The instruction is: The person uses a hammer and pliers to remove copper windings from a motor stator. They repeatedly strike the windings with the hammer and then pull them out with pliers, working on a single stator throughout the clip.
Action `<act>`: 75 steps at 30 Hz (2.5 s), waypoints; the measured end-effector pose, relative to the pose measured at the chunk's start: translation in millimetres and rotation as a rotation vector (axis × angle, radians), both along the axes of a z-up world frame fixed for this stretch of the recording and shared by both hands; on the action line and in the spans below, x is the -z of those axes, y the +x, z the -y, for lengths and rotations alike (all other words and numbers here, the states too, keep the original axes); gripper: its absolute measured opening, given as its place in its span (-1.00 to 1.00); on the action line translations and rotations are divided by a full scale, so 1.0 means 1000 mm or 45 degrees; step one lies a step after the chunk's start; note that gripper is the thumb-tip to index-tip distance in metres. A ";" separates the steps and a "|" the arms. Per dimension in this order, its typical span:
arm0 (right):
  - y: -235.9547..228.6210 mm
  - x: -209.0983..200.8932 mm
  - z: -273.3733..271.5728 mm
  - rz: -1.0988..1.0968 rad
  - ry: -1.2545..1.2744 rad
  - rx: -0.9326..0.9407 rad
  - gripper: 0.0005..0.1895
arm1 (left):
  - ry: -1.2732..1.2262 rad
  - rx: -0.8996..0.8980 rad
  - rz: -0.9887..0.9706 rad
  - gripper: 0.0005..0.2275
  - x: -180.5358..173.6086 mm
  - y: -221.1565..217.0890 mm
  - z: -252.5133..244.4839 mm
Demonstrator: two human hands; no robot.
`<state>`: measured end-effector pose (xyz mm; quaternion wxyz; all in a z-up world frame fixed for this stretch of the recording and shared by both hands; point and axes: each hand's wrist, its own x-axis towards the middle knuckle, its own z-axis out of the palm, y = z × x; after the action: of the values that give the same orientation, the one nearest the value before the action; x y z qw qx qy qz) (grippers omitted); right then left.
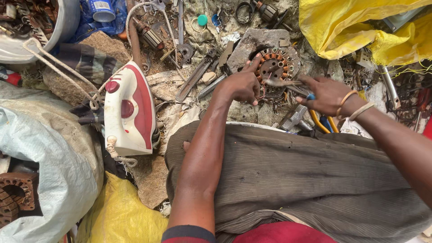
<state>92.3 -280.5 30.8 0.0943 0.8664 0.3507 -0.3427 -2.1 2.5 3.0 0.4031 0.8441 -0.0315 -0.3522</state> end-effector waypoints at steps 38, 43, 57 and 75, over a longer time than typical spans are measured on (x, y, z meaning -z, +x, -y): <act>-0.012 0.013 0.000 -1.048 0.333 0.871 -0.52 | 0.035 0.070 -0.097 -0.86 -0.021 -0.009 -0.001; -0.021 0.007 -0.009 -0.588 0.181 0.592 -0.50 | 0.028 0.083 -0.104 -0.85 -0.021 -0.015 -0.003; -0.006 0.017 -0.005 -0.794 0.195 0.752 -0.30 | 0.055 0.069 -0.060 -0.87 -0.028 -0.028 0.001; -0.073 -0.032 0.022 0.469 0.247 0.116 -0.28 | -0.133 -0.487 0.277 -0.81 -0.016 -0.105 0.034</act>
<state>18.8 -302.6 62.8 0.0576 0.9344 0.3192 -0.1471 -106.8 -31.9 18.7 0.4999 0.8457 0.0678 -0.1742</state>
